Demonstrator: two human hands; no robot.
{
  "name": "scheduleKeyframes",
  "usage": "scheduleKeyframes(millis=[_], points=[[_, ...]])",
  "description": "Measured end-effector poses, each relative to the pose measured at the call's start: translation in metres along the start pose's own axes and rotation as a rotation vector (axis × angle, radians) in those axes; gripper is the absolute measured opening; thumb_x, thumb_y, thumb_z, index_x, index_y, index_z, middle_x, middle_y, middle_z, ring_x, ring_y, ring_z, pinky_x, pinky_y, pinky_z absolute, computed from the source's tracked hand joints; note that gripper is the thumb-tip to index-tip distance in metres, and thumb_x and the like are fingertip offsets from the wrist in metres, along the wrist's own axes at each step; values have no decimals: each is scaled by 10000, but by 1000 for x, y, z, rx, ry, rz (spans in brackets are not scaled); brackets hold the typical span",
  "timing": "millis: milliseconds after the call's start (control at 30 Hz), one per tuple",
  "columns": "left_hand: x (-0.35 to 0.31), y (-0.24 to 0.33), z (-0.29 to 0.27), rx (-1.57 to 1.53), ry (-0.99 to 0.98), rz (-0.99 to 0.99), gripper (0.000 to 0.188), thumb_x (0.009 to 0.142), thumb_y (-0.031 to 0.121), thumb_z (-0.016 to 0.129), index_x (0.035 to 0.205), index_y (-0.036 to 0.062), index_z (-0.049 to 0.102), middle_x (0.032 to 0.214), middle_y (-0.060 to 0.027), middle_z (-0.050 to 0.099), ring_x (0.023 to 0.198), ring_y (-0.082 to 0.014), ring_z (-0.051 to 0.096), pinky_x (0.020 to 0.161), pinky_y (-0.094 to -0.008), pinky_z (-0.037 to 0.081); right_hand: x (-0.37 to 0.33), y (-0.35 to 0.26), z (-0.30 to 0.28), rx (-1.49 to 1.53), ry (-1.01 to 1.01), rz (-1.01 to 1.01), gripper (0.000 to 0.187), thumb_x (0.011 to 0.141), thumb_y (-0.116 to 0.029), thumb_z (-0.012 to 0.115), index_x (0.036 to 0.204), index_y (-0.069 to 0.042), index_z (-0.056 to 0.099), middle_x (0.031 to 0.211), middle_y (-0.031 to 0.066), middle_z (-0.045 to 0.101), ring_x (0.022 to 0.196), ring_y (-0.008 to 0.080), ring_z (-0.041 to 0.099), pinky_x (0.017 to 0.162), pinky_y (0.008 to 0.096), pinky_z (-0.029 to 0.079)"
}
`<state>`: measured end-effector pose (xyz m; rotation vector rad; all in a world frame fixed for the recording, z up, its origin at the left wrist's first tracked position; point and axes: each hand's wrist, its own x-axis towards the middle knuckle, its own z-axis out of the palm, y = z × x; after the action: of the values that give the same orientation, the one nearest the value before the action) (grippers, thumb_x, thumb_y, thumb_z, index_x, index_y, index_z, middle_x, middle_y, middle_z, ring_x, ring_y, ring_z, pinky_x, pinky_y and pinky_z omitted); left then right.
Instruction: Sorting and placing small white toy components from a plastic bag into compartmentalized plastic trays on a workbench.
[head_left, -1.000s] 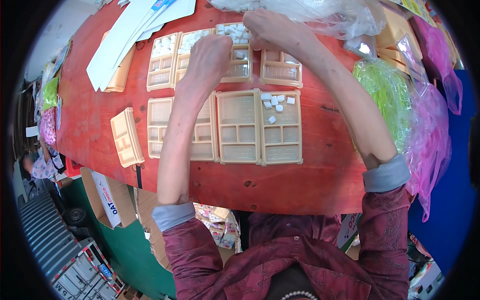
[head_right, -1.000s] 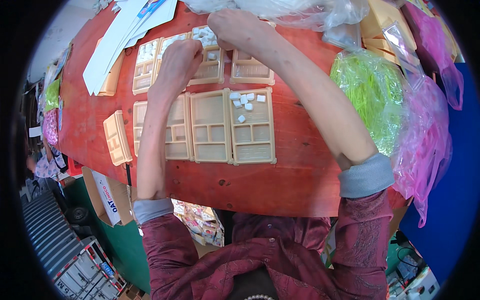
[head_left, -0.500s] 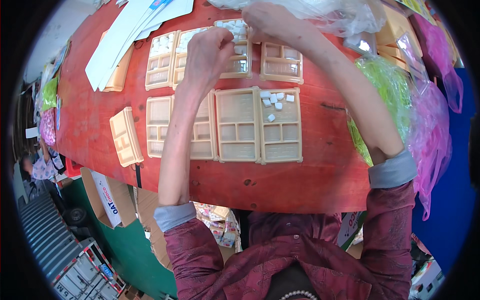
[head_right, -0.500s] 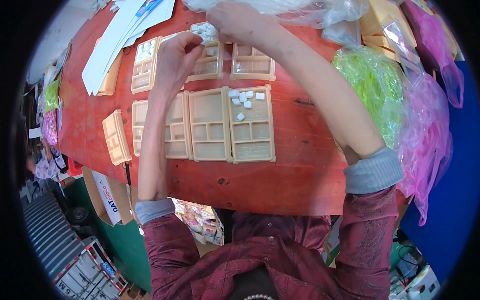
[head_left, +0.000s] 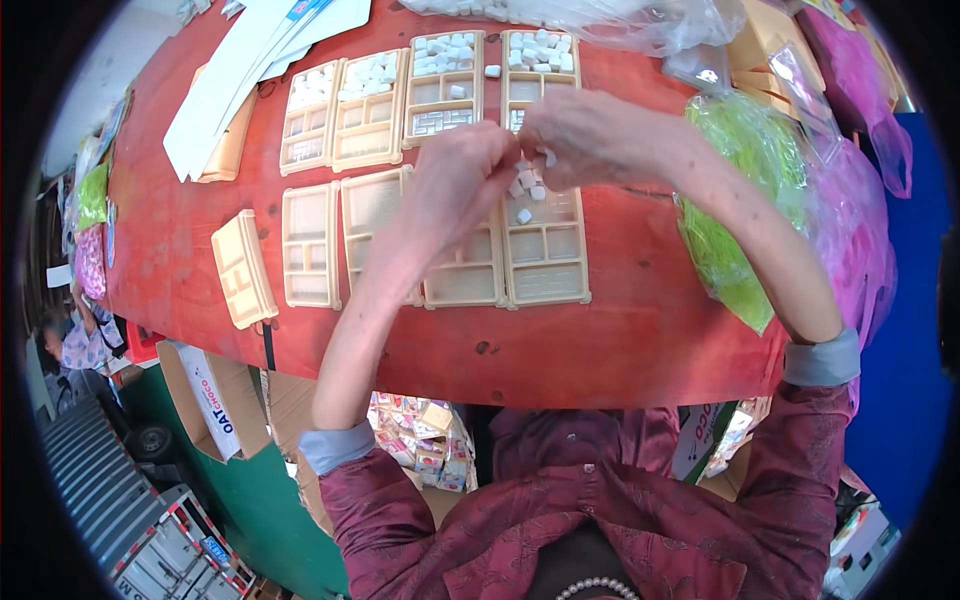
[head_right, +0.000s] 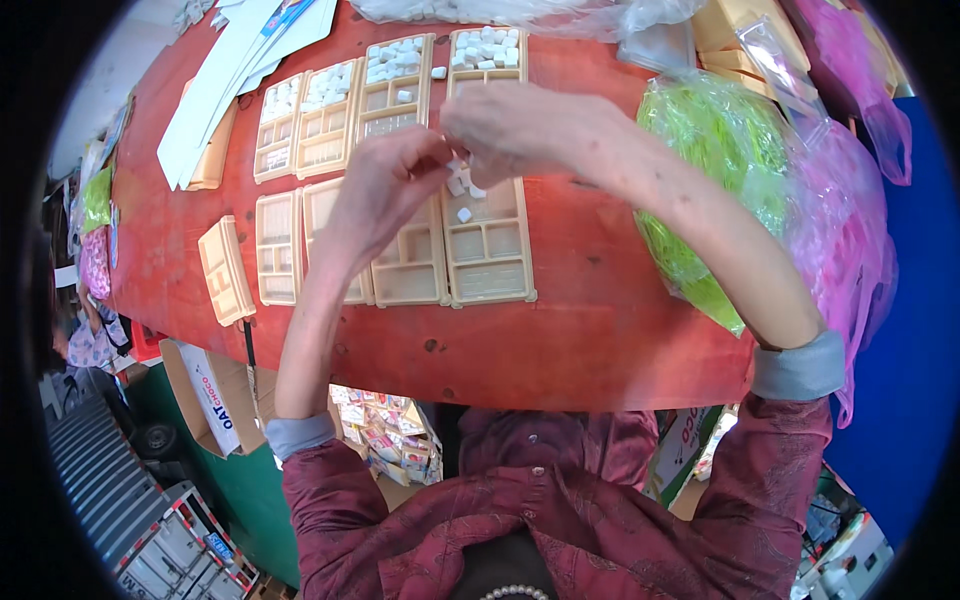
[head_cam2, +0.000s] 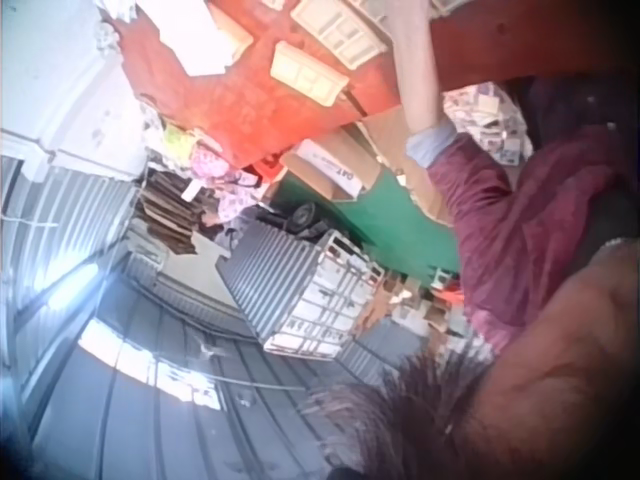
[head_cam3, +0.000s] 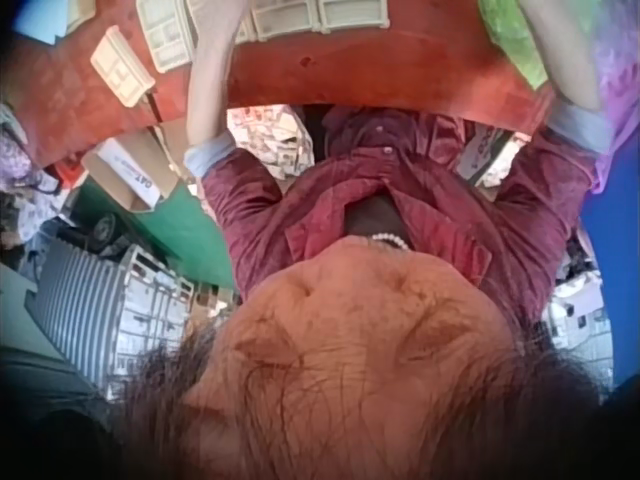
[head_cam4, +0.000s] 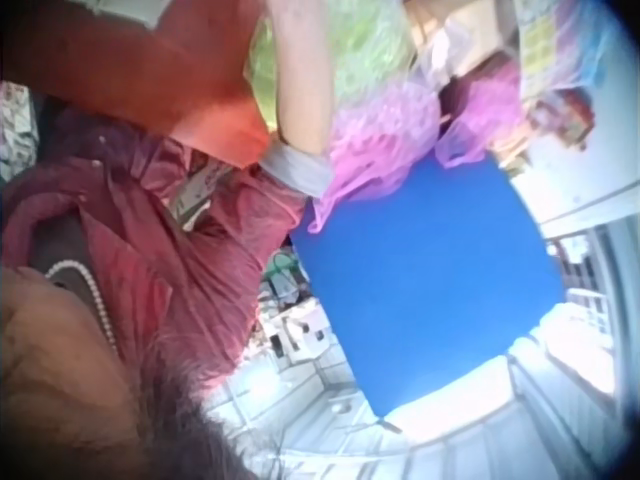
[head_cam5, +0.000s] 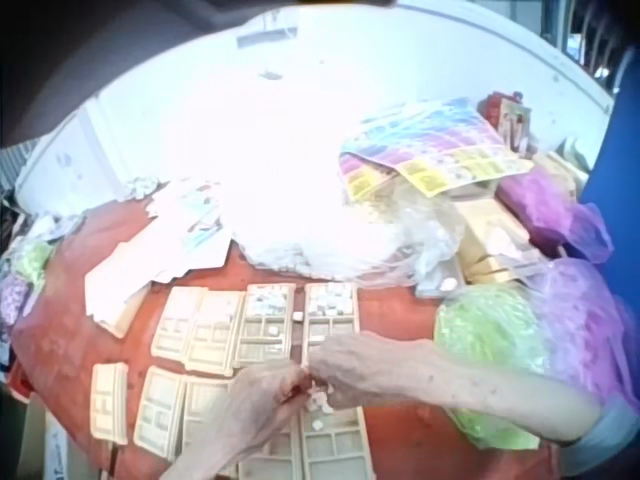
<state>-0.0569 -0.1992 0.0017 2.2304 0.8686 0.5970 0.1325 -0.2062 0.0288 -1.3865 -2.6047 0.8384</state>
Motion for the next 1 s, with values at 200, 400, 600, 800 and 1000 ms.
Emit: scheduleKeyframes(millis=[200, 400, 600, 800, 1000], points=[[-19, 9, 4, 80, -35, 4, 192, 759, -16, 656, 946, 10, 624, 799, -81, 598, 706, -206, 597, 626, -316, 476, -18, -9, 7, 79, -42, 68, 335, 697, -114, 699, 999, -19, 590, 901, 140, 591, 963, 326, 553, 836, 432, 448], [-23, 5, 5, -74, 75, -28, 255, 755, -48, 630, 1004, 8, 614, 843, -71, 593, 723, -171, 580, 636, -299, 468, -23, -11, 24, 35, 100, -24, 509, 632, -50, 742, 1097, -38, 538, 960, 133, 573, 976, 332, 555, 807, 435, 464], [-25, 6, 4, -11, 59, -36, 255, 756, -49, 624, 1004, 9, 613, 851, -69, 586, 749, -164, 571, 641, -283, 459, -23, -13, 34, 18, 175, -31, 473, 639, -2, 713, 1058, -26, 495, 952, 125, 512, 934, 343, 555, 740, 443, 469], [-25, 3, 4, -20, 77, -25, 242, 767, -40, 634, 1002, 11, 614, 855, -63, 592, 746, -165, 572, 637, -282, 457, -25, -12, 33, 51, 229, -63, 424, 661, 18, 688, 1039, -23, 502, 934, 123, 501, 904, 345, 551, 750, 441, 455], [-21, 0, 1, -33, 56, -34, 203, 786, -43, 623, 983, 9, 630, 883, -60, 616, 739, -164, 582, 626, -273, 456, -25, -8, 31, 84, 214, -61, 318, 702, 1, 660, 998, -4, 542, 881, 132, 529, 877, 344, 551, 765, 437, 442]])
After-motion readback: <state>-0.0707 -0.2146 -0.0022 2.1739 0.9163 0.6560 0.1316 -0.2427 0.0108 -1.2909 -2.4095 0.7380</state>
